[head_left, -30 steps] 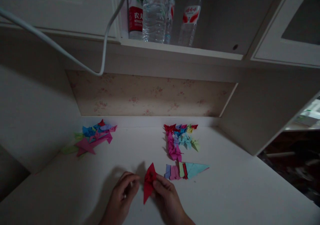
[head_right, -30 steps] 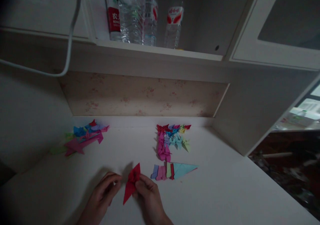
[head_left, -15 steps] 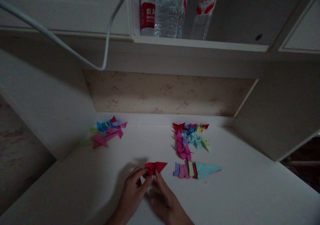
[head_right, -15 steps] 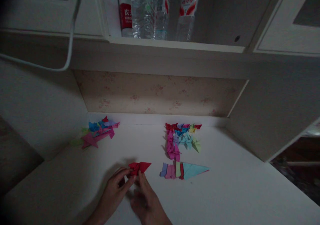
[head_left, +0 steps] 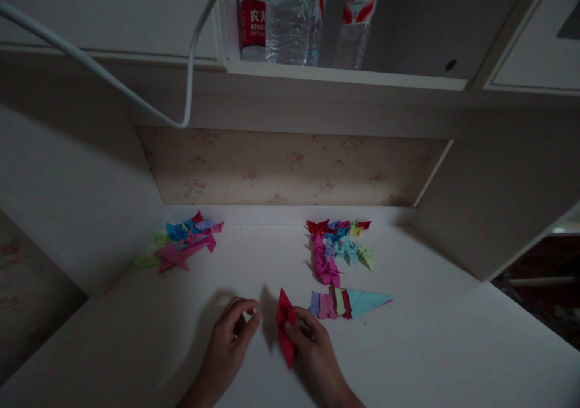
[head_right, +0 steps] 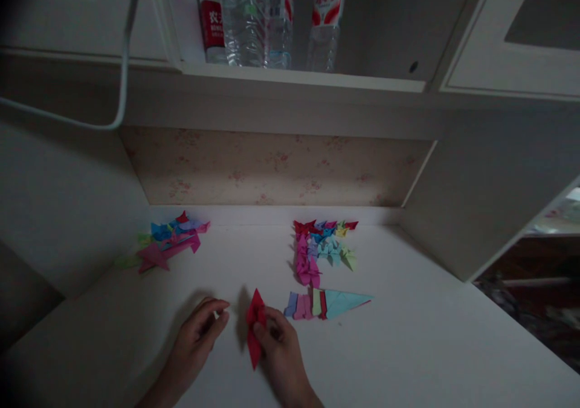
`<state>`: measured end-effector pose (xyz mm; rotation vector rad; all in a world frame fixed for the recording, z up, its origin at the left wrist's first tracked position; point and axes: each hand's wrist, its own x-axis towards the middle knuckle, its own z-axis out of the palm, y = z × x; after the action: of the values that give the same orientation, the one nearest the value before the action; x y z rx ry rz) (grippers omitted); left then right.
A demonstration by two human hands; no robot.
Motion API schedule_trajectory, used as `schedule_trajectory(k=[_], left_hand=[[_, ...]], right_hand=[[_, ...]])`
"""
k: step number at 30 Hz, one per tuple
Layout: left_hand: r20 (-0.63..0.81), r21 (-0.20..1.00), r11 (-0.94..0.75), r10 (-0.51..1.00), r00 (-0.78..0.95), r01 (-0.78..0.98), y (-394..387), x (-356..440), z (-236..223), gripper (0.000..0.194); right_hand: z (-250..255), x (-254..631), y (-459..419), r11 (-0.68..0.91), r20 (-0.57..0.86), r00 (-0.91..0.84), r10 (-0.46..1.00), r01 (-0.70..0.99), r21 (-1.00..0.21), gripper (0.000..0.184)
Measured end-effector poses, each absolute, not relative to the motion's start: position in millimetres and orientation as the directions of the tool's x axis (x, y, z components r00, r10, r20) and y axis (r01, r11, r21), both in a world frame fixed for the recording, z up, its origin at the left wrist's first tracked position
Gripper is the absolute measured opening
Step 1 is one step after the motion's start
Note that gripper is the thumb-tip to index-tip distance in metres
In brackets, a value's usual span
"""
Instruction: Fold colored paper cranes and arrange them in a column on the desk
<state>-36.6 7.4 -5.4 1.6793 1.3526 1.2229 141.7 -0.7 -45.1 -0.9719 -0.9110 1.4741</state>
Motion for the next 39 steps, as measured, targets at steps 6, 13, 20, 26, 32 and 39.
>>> schedule_trajectory(k=[6, 13, 20, 26, 32, 39], left_hand=[[0.183, 0.866, -0.303, 0.932, 0.311, 0.398, 4, -33, 2, 0.022], [0.139, 0.759, -0.347, 0.913, 0.383, 0.551, 12, -23, 19, 0.02], [0.056, 0.549, -0.494, 0.827, 0.56, 0.674, 44, -5, 67, 0.018], [-0.03, 0.622, -0.394, 0.852, 0.523, 0.677, 81, 5, 93, 0.02], [0.008, 0.812, -0.266, 0.895, 0.446, 0.52, 107, 36, 97, 0.039], [0.162, 0.702, -0.493, 0.813, 0.559, 0.514, 124, 113, 85, 0.021]], right_hand=[[-40, 142, 1, -0.11, -0.062, -0.116, 0.991, -0.472, -0.874, 0.021], [-36, 142, 1, -0.106, -0.038, -0.133, 0.99, -0.548, -0.83, 0.021], [-39, 144, 9, -0.106, -0.086, -0.061, 0.994, -0.603, -0.791, 0.021], [-42, 148, 17, -0.124, -0.144, -0.027, 0.989, -0.676, -0.726, 0.035], [-37, 150, 18, -0.119, -0.145, -0.014, 0.989, -0.655, -0.746, 0.041], [-39, 146, 18, -0.142, -0.138, -0.05, 0.989, -0.576, -0.805, 0.045]])
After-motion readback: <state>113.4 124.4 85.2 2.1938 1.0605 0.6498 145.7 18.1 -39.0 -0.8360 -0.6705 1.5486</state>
